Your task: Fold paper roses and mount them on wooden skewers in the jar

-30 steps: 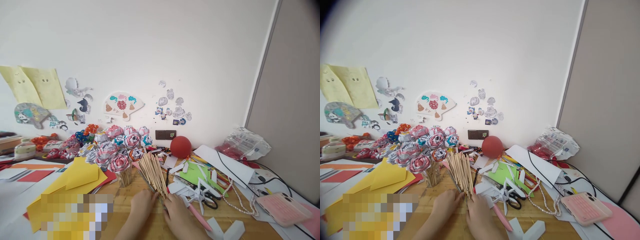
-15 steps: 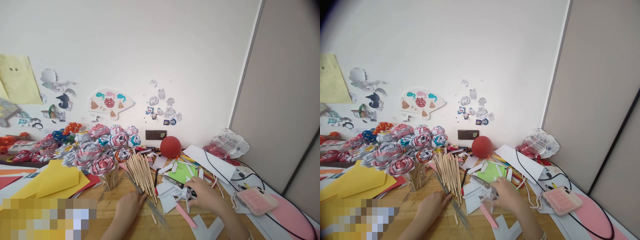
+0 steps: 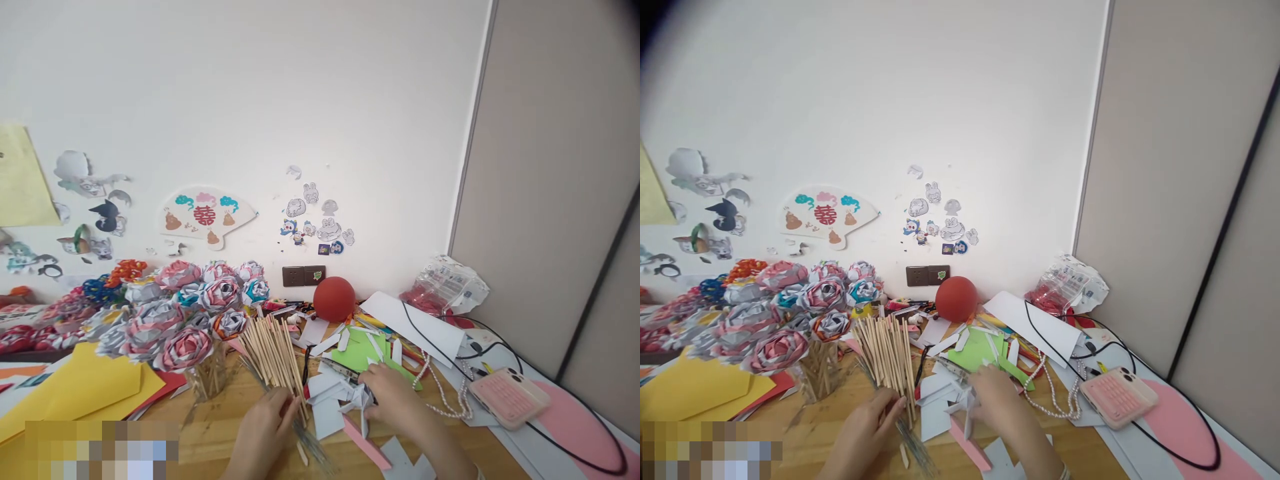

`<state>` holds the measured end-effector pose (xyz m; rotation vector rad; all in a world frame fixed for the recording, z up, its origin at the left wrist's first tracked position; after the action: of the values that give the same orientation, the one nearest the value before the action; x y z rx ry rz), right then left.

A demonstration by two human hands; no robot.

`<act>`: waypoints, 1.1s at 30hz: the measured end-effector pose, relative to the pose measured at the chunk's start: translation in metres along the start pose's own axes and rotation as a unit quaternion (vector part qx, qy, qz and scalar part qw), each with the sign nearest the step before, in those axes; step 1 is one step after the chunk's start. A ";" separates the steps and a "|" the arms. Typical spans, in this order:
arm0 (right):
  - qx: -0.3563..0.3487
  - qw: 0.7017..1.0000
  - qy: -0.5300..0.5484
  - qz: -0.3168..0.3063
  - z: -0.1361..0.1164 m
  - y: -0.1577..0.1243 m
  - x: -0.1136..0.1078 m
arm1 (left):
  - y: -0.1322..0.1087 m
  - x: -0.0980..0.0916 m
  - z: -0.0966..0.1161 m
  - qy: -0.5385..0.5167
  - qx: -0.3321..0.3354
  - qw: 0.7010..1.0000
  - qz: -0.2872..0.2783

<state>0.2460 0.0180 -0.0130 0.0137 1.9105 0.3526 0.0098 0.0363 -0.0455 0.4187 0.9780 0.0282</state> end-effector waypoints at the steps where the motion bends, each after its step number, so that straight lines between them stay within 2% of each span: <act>1: 0.003 1.000 0.009 -0.006 0.002 0.000 0.001 | 0.000 0.001 0.000 -0.022 0.000 1.000 0.007; 5: 0.037 0.993 0.111 0.034 -0.002 0.002 -0.001 | 0.003 0.003 -0.001 -0.155 -0.046 0.986 0.028; 9: 0.070 0.966 0.230 0.092 -0.025 0.001 0.001 | 0.003 0.003 0.009 -0.337 -0.091 0.937 0.002; 11: 0.048 0.956 0.268 0.107 -0.037 -0.001 0.008 | -0.001 0.003 0.016 -0.388 -0.101 0.916 -0.011; 15: -0.031 0.963 0.202 0.177 -0.052 -0.003 0.027 | -0.008 0.002 0.022 -0.444 -0.125 0.887 -0.011; 19: -0.104 0.954 0.098 0.262 -0.055 -0.006 0.040 | -0.009 0.004 0.022 -0.500 -0.134 0.854 -0.047; 21: -0.133 0.942 0.079 0.297 -0.057 -0.008 0.041 | -0.007 0.004 0.022 -0.500 -0.103 0.859 -0.047; 23: -0.157 0.935 0.083 0.307 -0.060 -0.010 0.040 | -0.005 0.005 0.020 -0.489 -0.093 0.867 -0.035; 28: -0.190 0.928 0.154 0.281 -0.068 -0.014 0.033 | -0.003 0.003 0.008 -0.451 -0.135 0.882 0.031; 30: -0.188 0.922 0.168 0.295 -0.068 -0.016 0.029 | -0.004 -0.003 0.007 -0.405 -0.108 0.907 0.051; 33: -0.183 0.914 0.153 0.330 -0.064 -0.017 0.023 | -0.008 -0.013 0.014 -0.307 -0.022 0.949 0.064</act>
<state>0.1813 -0.0096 -0.0178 0.3817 2.0761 1.2272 0.0124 0.0221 -0.0313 0.4144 0.3344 0.0350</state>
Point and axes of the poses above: each hand's wrist, its own y-axis towards the middle knuckle, its own x-axis out of the palm, z = x × y, the point moved 2 cm from there along y, towards the middle knuckle, and after that the axes turned 8 degrees about z, right-handed, at the moved point
